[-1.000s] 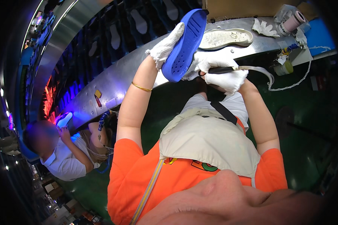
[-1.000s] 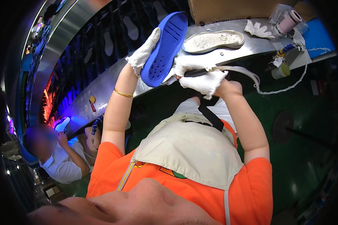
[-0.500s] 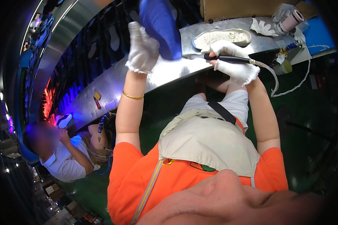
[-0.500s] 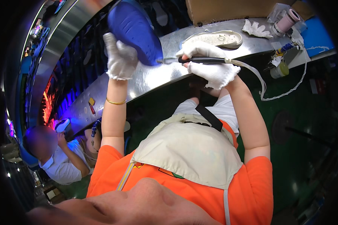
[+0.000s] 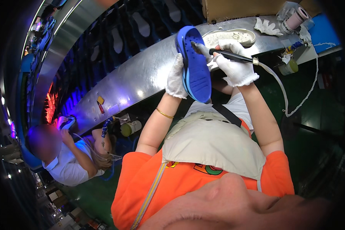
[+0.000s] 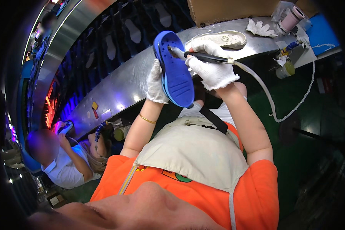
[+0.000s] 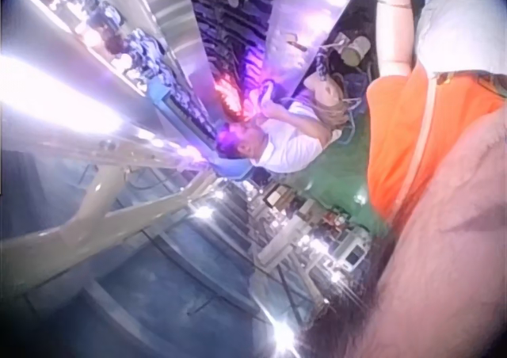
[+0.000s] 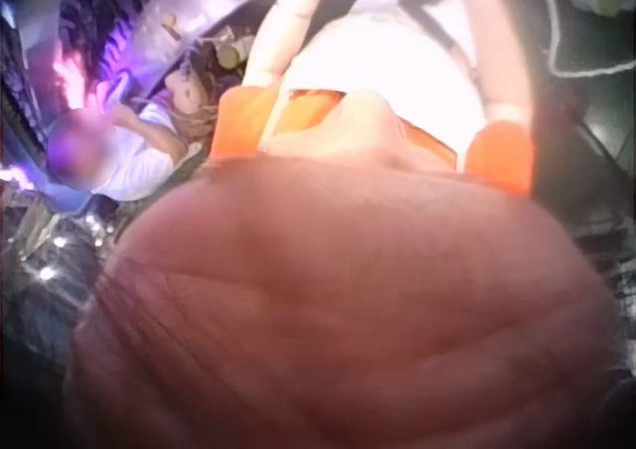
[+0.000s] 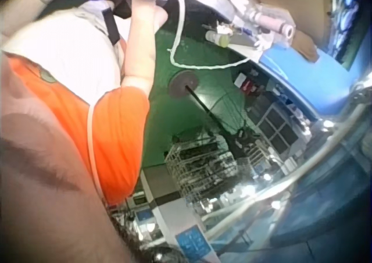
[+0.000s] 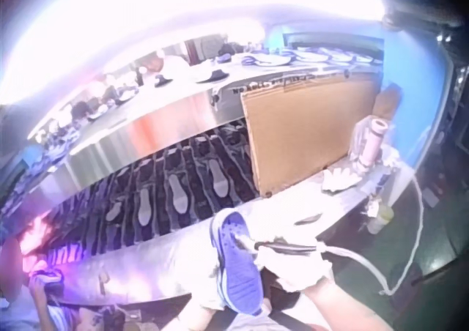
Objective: The person repeatedly picks up blue slipper soles from a conveyor belt and scrubs them with a brush. The person handles multiple slipper soles one at a time, scrubbing the bottom surface and then placing them back on the belt.
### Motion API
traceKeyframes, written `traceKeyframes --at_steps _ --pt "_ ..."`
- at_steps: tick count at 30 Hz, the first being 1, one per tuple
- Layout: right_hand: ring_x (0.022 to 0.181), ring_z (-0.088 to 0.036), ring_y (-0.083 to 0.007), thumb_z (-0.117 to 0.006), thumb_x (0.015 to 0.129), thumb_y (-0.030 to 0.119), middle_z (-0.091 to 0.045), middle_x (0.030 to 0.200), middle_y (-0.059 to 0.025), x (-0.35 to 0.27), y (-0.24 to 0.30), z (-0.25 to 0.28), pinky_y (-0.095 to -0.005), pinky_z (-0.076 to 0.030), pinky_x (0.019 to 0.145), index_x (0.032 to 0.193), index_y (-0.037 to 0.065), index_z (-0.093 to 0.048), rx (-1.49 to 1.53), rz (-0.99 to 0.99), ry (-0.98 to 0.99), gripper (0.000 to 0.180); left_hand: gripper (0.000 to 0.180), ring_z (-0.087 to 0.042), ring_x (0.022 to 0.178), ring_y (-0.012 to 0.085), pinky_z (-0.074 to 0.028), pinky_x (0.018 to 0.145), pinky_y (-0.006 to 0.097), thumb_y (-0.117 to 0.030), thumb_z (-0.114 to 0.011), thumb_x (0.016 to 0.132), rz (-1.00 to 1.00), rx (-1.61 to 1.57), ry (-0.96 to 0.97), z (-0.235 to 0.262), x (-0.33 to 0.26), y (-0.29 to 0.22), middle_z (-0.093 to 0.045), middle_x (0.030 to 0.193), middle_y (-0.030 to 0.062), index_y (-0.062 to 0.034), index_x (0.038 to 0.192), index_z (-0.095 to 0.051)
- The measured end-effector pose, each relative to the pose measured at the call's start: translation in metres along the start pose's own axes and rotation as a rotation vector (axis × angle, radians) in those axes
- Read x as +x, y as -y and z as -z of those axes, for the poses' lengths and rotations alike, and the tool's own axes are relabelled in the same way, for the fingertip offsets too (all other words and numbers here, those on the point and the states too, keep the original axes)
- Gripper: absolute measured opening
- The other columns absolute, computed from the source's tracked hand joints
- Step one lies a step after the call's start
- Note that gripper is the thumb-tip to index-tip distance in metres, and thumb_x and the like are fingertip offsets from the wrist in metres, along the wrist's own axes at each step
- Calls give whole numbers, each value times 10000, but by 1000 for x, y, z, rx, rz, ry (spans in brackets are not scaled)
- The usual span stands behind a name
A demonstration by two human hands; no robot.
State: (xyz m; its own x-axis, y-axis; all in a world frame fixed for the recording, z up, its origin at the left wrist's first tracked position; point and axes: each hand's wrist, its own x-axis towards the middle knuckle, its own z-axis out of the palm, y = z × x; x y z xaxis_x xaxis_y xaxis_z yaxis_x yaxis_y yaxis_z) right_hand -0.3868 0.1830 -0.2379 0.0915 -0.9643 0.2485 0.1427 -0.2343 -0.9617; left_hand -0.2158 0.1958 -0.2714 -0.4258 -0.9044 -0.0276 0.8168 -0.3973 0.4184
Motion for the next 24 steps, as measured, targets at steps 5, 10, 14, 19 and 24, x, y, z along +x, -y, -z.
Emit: traceKeyframes --at_steps 5,10,14,19,24 --pt "725 -609 -112 -634 754 -25 -608 839 -59 -7 -4 -11 -242 -498 697 892 6 -578 -263 299 135 152 681 -555 1072 241 -478 929 392 -592 -457 859 -41 85 -182 13 10 14 -524 1229 128 -92 1318 -398" --pt "762 -603 -150 -637 723 15 -594 833 -79 -15 4 -6 -265 -481 729 921 32 -596 -190 47 130 203 753 -545 1068 268 -475 931 405 -660 -400 844 -125 79 -255 7 11 6 -505 1228 136 -82 1327 -381" --pt "716 -595 -200 -678 671 30 -606 786 -82 -14 -3 -13 -293 -482 688 832 58 -596 -289 381 165 184 764 -554 1046 256 -487 905 402 -677 -395 834 -153 175 -231 11 19 6 -525 1207 131 -94 1328 -387" --pt "706 -594 -219 -680 647 33 -602 774 -80 -27 2 -17 -290 -485 687 783 61 -595 -236 166 226 163 789 -551 1064 270 -478 911 416 -702 -377 823 -175 179 -267 8 18 -2 -532 1214 132 -95 1326 -393" --pt "700 -601 -216 -689 641 38 -604 763 -69 -28 5 -21 -287 -489 677 804 81 -607 -374 285 194 187 809 -570 1027 279 -488 891 426 -724 -355 813 -192 222 -217 10 22 -8 -549 1179 143 -84 1305 -412"
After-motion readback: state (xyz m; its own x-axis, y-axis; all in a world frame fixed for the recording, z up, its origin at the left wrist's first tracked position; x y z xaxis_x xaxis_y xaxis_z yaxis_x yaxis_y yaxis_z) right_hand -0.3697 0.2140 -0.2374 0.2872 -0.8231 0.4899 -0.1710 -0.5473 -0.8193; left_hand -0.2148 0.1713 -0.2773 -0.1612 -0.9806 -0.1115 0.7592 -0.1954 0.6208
